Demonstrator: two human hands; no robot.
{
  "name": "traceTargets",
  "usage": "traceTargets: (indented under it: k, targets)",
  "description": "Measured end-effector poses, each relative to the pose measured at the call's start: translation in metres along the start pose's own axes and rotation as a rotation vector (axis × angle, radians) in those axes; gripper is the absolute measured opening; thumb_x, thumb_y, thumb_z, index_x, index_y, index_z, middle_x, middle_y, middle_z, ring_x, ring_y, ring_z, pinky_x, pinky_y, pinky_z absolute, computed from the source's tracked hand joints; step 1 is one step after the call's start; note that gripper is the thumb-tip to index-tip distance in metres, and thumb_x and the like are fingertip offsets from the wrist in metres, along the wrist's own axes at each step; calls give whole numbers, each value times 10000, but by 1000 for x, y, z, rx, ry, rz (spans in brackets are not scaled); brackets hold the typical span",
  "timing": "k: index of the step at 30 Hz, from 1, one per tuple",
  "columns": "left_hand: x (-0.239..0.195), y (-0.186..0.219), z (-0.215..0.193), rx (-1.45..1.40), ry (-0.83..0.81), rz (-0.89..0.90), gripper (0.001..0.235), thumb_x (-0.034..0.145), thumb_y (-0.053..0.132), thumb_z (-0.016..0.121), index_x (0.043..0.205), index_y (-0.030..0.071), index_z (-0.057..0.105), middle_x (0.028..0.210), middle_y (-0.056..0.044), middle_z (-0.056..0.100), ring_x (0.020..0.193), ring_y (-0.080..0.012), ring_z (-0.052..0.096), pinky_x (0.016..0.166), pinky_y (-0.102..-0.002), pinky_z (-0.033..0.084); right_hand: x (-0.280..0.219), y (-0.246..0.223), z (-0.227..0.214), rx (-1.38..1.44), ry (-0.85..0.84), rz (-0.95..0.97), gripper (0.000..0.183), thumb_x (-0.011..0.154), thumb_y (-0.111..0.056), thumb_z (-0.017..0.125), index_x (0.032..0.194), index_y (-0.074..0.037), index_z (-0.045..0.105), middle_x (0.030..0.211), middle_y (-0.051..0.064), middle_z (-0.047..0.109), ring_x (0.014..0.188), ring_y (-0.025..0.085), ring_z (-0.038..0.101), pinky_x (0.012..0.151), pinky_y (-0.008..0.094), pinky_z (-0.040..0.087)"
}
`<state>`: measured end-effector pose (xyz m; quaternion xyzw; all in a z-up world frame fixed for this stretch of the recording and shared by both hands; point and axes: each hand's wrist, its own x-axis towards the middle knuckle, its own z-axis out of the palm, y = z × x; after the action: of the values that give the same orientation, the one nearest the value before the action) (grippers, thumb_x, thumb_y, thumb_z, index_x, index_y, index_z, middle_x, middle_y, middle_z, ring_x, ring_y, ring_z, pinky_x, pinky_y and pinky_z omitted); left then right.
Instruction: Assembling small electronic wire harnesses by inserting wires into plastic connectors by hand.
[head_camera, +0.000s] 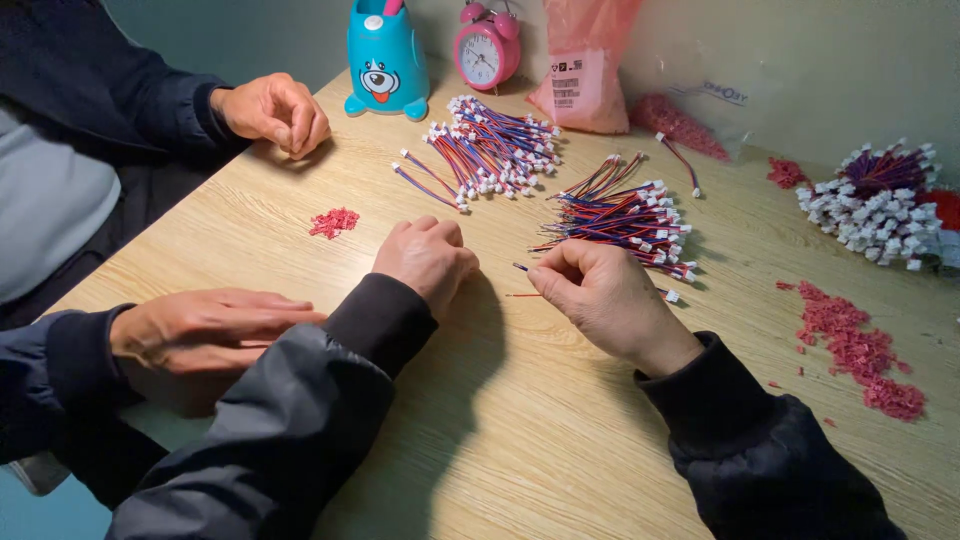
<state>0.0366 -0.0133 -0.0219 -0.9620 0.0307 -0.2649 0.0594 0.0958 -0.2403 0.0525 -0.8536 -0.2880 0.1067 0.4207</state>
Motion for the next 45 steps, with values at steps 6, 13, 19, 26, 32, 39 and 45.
traceTargets:
  k: [6, 13, 19, 26, 32, 39, 45]
  targets:
    - [6, -1, 26, 12, -98, -64, 118, 771, 439, 696, 731, 330, 717, 795, 48, 626, 841, -182, 609, 719, -334, 445, -1, 4, 1, 5, -13, 2, 97, 806, -201, 717, 863, -141, 768, 598, 15, 663, 593, 95, 562, 509, 243, 425]
    - [2, 4, 36, 74, 8, -18, 98, 720, 362, 691, 672, 277, 692, 704, 17, 601, 721, -207, 606, 668, -362, 444, -1, -4, -1, -7, -33, 5, 103, 803, -236, 722, 858, -167, 774, 614, 3, 672, 605, 100, 580, 533, 246, 439]
    - [-10, 8, 27, -107, 202, 6, 156, 701, 346, 722, 749, 237, 621, 754, 0, 553, 688, -217, 611, 621, -345, 512, -5, -7, -1, -2, -31, 0, 102, 793, -220, 728, 854, -153, 774, 618, 18, 674, 620, 104, 585, 548, 256, 449]
    - [-16, 50, -51, -1661, -83, -944, 292, 732, -7, 772, 1002, -31, 665, 803, -216, 701, 641, -221, 696, 572, -298, 633, -11, -15, 2, 38, -108, -26, 73, 771, -188, 732, 790, -128, 770, 571, 30, 628, 603, 119, 551, 560, 248, 437]
    - [-26, 58, -34, -1907, -87, -991, 274, 796, -13, 743, 1055, -71, 676, 791, -218, 695, 647, -223, 693, 590, -304, 632, -11, -17, 3, 21, -114, -17, 80, 785, -176, 721, 790, -109, 766, 564, 29, 605, 605, 118, 527, 556, 246, 422]
    - [-31, 58, -17, -1989, -118, -942, 283, 843, -18, 691, 1109, -107, 653, 833, -234, 709, 693, -244, 714, 592, -314, 635, -14, -18, 7, 1, -115, 17, 71, 786, -183, 735, 774, -124, 773, 552, 9, 624, 578, 99, 533, 539, 227, 424]
    - [-33, 56, -5, -2119, -106, -927, 303, 860, -26, 659, 1148, -116, 625, 883, -258, 707, 717, -281, 727, 628, -362, 648, -15, -16, 11, -31, -116, -2, 63, 772, -177, 737, 762, -123, 769, 544, 20, 615, 576, 106, 526, 535, 235, 417]
